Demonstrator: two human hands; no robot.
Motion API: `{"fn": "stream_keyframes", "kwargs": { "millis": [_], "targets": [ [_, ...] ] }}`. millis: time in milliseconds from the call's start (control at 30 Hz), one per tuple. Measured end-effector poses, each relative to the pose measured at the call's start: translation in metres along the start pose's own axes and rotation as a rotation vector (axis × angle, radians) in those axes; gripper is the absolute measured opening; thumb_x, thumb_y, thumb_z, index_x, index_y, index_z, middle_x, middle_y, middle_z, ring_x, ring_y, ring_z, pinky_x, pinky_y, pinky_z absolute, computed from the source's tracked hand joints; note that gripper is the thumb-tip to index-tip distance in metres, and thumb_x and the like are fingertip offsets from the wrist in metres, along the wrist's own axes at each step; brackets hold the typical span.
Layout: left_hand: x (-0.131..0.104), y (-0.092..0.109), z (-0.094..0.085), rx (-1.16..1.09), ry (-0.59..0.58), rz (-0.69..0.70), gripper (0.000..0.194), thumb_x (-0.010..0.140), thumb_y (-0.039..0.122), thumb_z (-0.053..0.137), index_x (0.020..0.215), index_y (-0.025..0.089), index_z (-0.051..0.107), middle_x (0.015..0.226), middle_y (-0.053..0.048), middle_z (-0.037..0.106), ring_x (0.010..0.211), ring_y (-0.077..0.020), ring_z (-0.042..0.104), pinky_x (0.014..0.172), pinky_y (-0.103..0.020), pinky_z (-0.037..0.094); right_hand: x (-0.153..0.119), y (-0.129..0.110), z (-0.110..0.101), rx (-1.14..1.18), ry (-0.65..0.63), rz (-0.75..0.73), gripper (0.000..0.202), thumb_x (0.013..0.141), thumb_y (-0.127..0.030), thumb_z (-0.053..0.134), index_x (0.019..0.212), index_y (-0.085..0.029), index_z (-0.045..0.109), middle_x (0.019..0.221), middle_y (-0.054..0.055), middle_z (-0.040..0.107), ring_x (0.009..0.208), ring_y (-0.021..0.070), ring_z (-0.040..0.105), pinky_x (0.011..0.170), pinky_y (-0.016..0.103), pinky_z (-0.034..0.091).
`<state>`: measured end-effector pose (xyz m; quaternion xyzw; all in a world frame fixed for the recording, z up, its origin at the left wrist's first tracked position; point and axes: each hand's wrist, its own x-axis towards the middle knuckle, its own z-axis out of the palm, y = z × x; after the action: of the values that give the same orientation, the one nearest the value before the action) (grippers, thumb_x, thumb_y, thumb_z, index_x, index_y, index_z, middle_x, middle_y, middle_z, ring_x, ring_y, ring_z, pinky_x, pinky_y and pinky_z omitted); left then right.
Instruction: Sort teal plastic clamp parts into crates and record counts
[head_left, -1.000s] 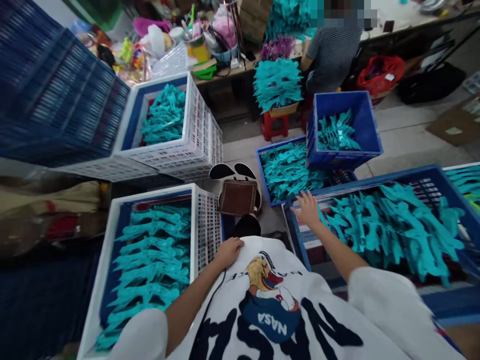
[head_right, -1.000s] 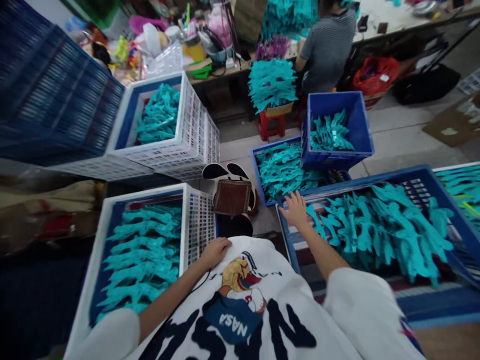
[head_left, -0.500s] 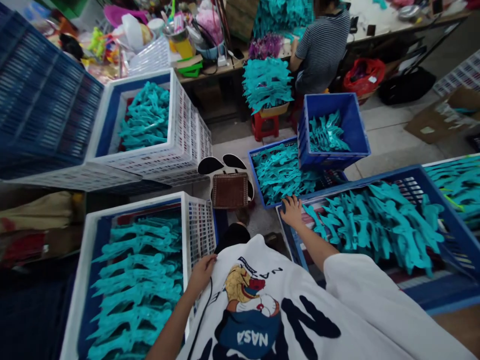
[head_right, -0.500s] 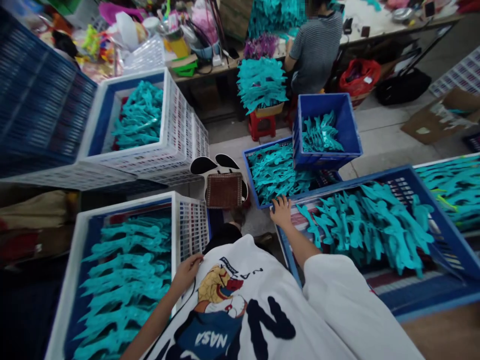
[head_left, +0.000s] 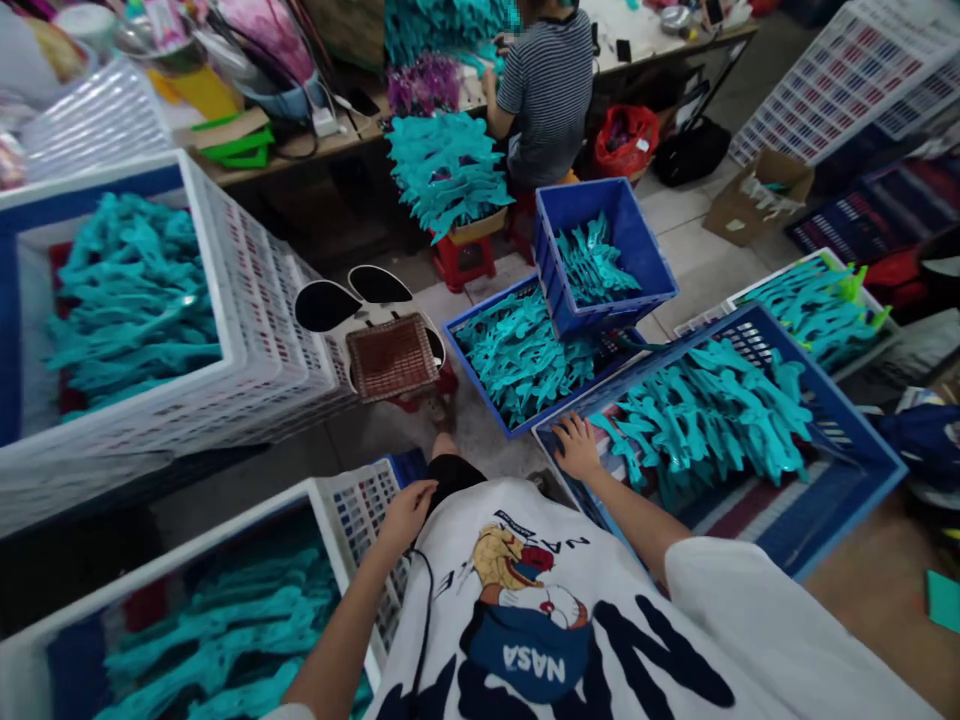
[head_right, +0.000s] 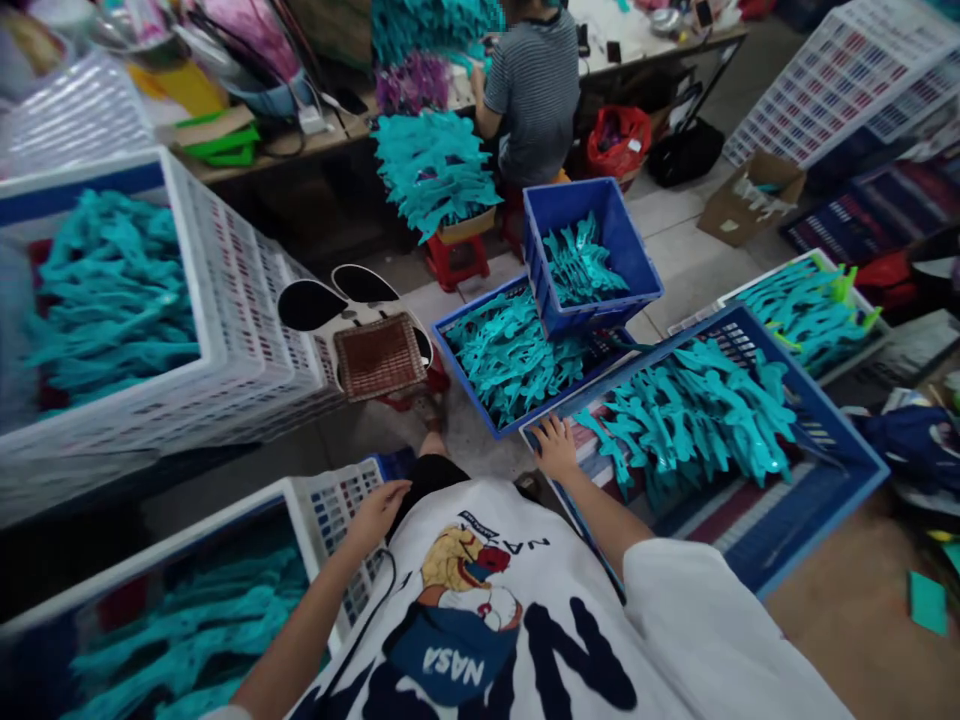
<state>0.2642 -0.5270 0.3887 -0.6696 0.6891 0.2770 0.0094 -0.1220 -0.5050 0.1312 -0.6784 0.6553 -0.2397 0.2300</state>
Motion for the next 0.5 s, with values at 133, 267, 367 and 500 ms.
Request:
{"fn": "stream_keyframes", "kwargs": {
  "millis": [133,267,367,500],
  "targets": [
    [0.120,-0.008,-0.061,0.093,-0.106,0.070,0.044,0.099,0.044,0.044,0.117,0.020,0.077,0.121,-0.011,0.079,0.113,-0.0261,0.073,0.106,-0.042,0.056,0.003,-0.002,-0.001,-0.056,-0.096,0.062,0.053,0.091,-0.035,0.063,0.144,-0.025,0.067,0.162,0.009,0.049,0.161,0.0324,0.021,0.135,0.055,0.006],
    [0.246,-0.003,-0.141,0.286,-0.235,0.213,0.040,0.101,0.035,0.044,0.118,0.021,0.077,0.125,-0.009,0.077,0.120,-0.0253,0.069,0.113,-0.039,0.051,0.004,-0.019,-0.006,-0.170,-0.252,0.177,0.052,0.095,-0.032,0.057,0.146,-0.027,0.065,0.167,0.008,0.044,0.164,0.0308,0.017,0.134,0.059,0.004],
    [0.339,-0.005,-0.222,0.396,-0.174,0.211,0.038,0.100,0.032,0.049,0.125,0.020,0.076,0.134,-0.011,0.072,0.131,-0.0280,0.061,0.120,-0.041,0.045,0.015,-0.045,-0.013,-0.296,-0.362,0.317,0.061,0.094,-0.025,0.051,0.155,-0.025,0.058,0.173,0.007,0.034,0.166,0.0299,0.010,0.133,0.062,0.005],
    [0.452,-0.027,-0.340,0.514,-0.035,0.045,0.044,0.095,0.025,0.055,0.135,0.013,0.069,0.145,-0.016,0.063,0.138,-0.0319,0.054,0.126,-0.044,0.036,0.042,-0.085,-0.007,-0.385,-0.499,0.634,0.068,0.092,-0.029,0.050,0.160,-0.022,0.052,0.177,0.008,0.022,0.167,0.0318,0.005,0.130,0.061,0.019]
  ]
}}
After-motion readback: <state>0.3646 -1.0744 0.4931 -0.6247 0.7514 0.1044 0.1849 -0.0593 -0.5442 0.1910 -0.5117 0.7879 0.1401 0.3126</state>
